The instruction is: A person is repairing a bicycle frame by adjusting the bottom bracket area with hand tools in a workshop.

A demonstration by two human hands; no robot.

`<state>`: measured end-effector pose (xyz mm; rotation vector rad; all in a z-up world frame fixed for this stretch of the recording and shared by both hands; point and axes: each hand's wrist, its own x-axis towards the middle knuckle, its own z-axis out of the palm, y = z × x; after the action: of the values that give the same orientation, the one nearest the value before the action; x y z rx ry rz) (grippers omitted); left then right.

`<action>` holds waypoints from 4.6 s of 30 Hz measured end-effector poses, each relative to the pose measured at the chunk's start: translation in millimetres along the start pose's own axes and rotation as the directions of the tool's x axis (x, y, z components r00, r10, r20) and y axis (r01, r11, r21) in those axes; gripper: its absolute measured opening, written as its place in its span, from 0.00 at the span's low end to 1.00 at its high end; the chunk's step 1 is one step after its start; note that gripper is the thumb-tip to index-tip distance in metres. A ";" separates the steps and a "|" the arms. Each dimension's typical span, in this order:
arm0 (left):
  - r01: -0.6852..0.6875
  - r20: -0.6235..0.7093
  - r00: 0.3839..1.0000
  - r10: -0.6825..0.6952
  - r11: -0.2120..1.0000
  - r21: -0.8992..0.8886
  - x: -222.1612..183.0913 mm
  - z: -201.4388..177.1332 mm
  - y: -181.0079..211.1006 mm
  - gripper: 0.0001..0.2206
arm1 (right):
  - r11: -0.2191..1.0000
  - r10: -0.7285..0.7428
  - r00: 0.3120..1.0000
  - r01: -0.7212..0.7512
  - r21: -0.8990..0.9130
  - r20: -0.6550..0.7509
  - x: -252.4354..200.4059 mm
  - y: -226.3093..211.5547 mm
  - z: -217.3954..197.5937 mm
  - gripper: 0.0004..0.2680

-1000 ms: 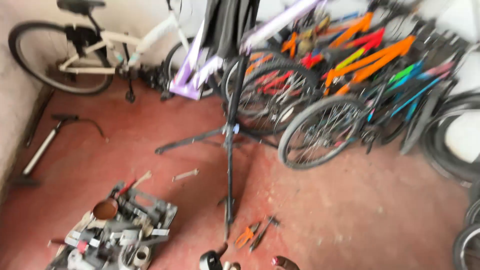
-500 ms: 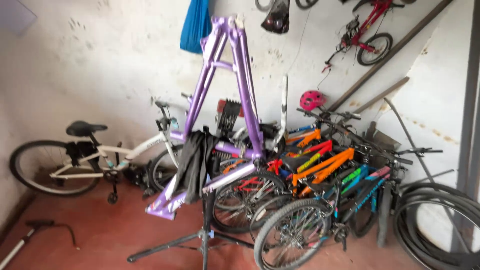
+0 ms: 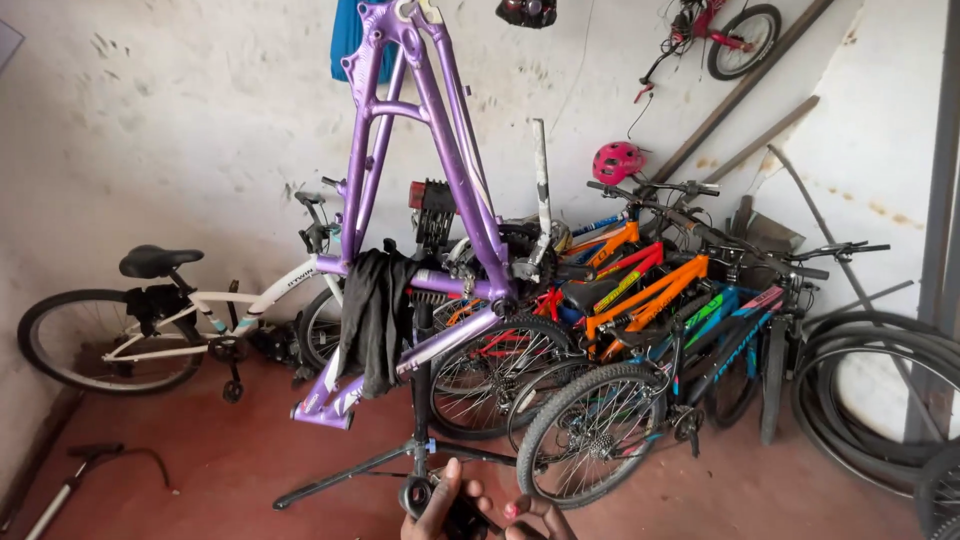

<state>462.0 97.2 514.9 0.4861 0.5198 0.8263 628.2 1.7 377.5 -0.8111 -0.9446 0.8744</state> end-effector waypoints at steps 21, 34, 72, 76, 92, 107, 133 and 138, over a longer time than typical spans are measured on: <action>-0.125 -0.058 0.989 0.133 0.984 0.128 56.9 149.4 73.8 0.19 | 0.930 0.044 0.998 -0.028 0.365 -0.034 155.9 -174.3 46.6 0.22; -0.098 -0.175 0.974 0.143 0.965 0.241 104.9 155.9 118.7 0.16 | 0.556 -0.601 0.766 0.197 -0.807 -0.227 179.2 -162.6 89.5 0.15; 0.081 0.092 0.987 -0.132 0.900 0.428 163.3 75.0 176.6 0.17 | 0.937 -0.345 0.441 0.217 -0.274 -0.829 231.1 -131.0 212.9 0.23; 0.108 0.064 0.986 -0.153 0.885 0.454 162.2 77.0 180.0 0.18 | 0.918 -0.389 0.455 0.267 -0.294 -0.801 232.7 -126.3 208.8 0.23; 0.111 -0.027 0.994 -0.110 0.911 0.398 185.2 66.3 164.4 0.13 | 0.712 -0.608 0.489 -0.012 -0.702 -0.625 240.4 -100.7 197.1 0.25; 0.156 -0.013 0.986 -0.167 0.884 0.442 179.6 68.1 159.1 0.17 | 0.751 -0.568 0.448 -0.062 -0.657 -0.691 224.6 -102.2 198.9 0.18; 0.269 -0.145 0.963 -0.226 0.818 0.509 190.5 42.9 136.5 0.20 | 0.646 -0.607 0.503 -0.138 -0.751 -0.615 215.4 -159.2 161.3 0.12; 0.278 -0.157 0.960 -0.230 0.783 0.556 174.7 54.6 143.5 0.19 | 0.584 -0.570 0.616 -0.162 -0.795 -0.544 218.7 -168.1 165.2 0.14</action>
<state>514.3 307.5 599.4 0.9202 0.9003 0.4115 591.1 158.1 656.0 -1.6328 -0.5792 -0.2821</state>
